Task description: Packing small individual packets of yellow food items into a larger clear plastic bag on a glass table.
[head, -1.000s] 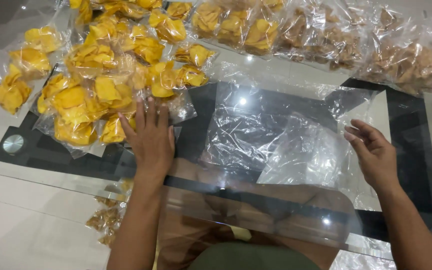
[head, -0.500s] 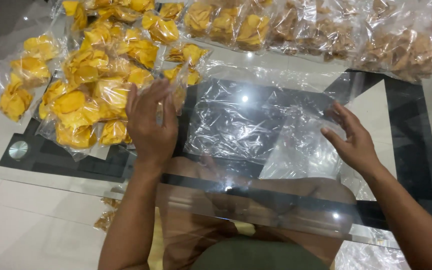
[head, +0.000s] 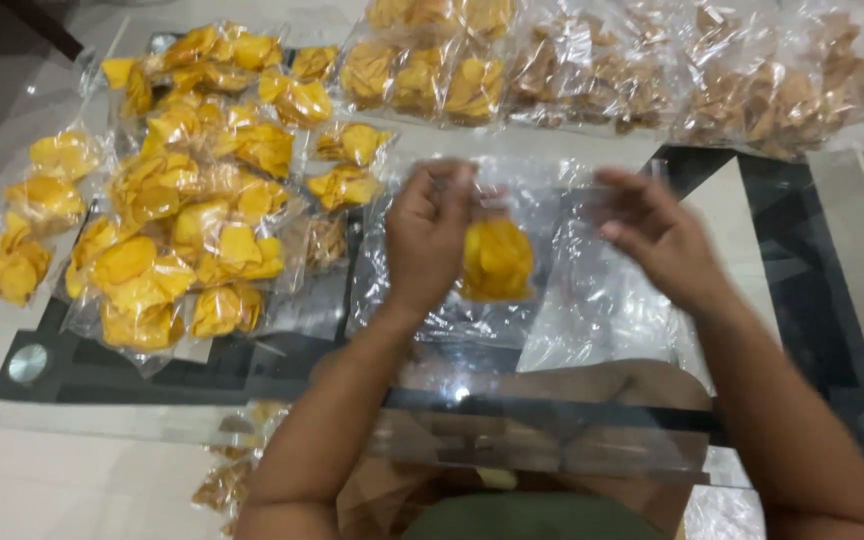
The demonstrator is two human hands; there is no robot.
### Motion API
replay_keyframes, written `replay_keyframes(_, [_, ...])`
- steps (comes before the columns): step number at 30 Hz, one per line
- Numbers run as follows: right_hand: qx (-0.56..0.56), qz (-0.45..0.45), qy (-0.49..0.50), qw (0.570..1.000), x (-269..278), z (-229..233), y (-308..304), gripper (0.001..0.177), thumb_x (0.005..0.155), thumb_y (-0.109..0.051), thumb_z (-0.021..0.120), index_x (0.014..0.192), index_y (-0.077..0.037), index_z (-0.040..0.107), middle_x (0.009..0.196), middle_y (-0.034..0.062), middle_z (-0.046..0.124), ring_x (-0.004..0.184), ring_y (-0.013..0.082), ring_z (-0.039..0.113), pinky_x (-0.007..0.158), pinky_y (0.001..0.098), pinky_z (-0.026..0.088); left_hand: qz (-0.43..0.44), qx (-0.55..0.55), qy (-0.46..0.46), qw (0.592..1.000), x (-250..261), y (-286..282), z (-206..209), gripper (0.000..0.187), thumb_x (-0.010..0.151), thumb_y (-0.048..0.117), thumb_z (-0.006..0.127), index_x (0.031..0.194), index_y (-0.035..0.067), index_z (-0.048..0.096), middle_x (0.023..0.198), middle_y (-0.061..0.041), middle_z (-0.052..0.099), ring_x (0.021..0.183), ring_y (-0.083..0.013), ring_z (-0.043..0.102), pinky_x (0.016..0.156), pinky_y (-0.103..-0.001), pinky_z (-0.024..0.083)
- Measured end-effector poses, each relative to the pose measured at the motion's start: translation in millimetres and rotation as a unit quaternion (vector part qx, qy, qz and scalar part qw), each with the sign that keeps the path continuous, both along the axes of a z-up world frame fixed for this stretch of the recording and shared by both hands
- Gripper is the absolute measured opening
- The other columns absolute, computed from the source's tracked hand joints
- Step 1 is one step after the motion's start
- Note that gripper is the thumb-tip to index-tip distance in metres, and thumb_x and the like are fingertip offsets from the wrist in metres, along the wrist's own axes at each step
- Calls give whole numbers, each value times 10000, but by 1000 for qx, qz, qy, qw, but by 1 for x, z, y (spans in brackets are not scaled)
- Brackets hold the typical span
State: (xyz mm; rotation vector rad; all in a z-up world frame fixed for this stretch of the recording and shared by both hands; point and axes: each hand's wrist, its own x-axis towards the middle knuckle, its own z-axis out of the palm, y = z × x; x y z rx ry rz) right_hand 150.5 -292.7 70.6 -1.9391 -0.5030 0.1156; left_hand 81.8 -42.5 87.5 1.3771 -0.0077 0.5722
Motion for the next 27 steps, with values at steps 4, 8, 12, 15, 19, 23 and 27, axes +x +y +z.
replay_keyframes(4, [186, 55, 133, 972, -16, -39, 27, 528, 901, -48, 677, 1412, 9, 557, 1065, 201, 724, 862, 292, 740, 767, 471, 642, -47, 1, 67, 997, -2, -19, -40, 185, 1038, 206, 616, 1100, 46, 685, 805, -131, 758, 738, -185, 759, 665, -351, 648])
replay_keyframes(8, [187, 0, 159, 969, -18, -66, 26, 294, 944, -52, 698, 1205, 83, 687, 827, 208, 740, 641, 246, 741, 566, 395, 662, -107, -1, 154, 982, 3, -22, -84, 209, 1029, 263, 650, 1143, 96, 706, 807, -118, 773, 654, -124, 713, 637, -307, 600])
replay_keyframes(12, [158, -9, 152, 976, -15, -63, 23, 260, 937, -50, 707, 1161, 82, 709, 786, 180, 738, 633, 182, 710, 571, 328, 638, -172, -71, 158, 970, -8, -24, -53, 350, 903, 126, 798, 1212, 5, 686, 975, -166, 784, 864, -159, 755, 776, -285, 629])
replay_keyframes(15, [160, -1, 152, 975, -11, -71, 21, 266, 929, -55, 719, 1164, 67, 707, 781, 183, 748, 632, 182, 719, 577, 322, 633, -202, -66, 188, 959, -5, -21, -51, 382, 878, 100, 810, 1228, -4, 699, 1006, -180, 784, 898, -194, 767, 793, -285, 642])
replay_keyframes(19, [152, 32, 152, 976, -14, -60, 26, 365, 882, -34, 750, 1229, 58, 688, 835, 192, 764, 691, 199, 744, 623, 333, 645, -196, -40, 205, 958, -3, -22, -59, 322, 893, 92, 798, 1194, 3, 724, 1034, -209, 779, 926, -249, 773, 786, -327, 644])
replay_keyframes(23, [164, 21, 143, 976, -14, -64, 27, 351, 826, -2, 804, 1158, 71, 717, 811, 167, 746, 700, 175, 731, 635, 313, 641, -190, -19, 195, 962, -9, -26, -54, 321, 903, 133, 797, 1198, 27, 728, 1024, -153, 792, 909, -178, 766, 765, -284, 637])
replay_keyframes(27, [182, -6, 127, 975, -15, -67, 26, 299, 839, -17, 806, 1114, 67, 724, 805, 158, 728, 702, 171, 724, 632, 300, 638, -188, -17, 180, 965, -7, -22, -57, 360, 878, 161, 829, 1200, 38, 724, 1015, -141, 793, 900, -163, 763, 761, -286, 634])
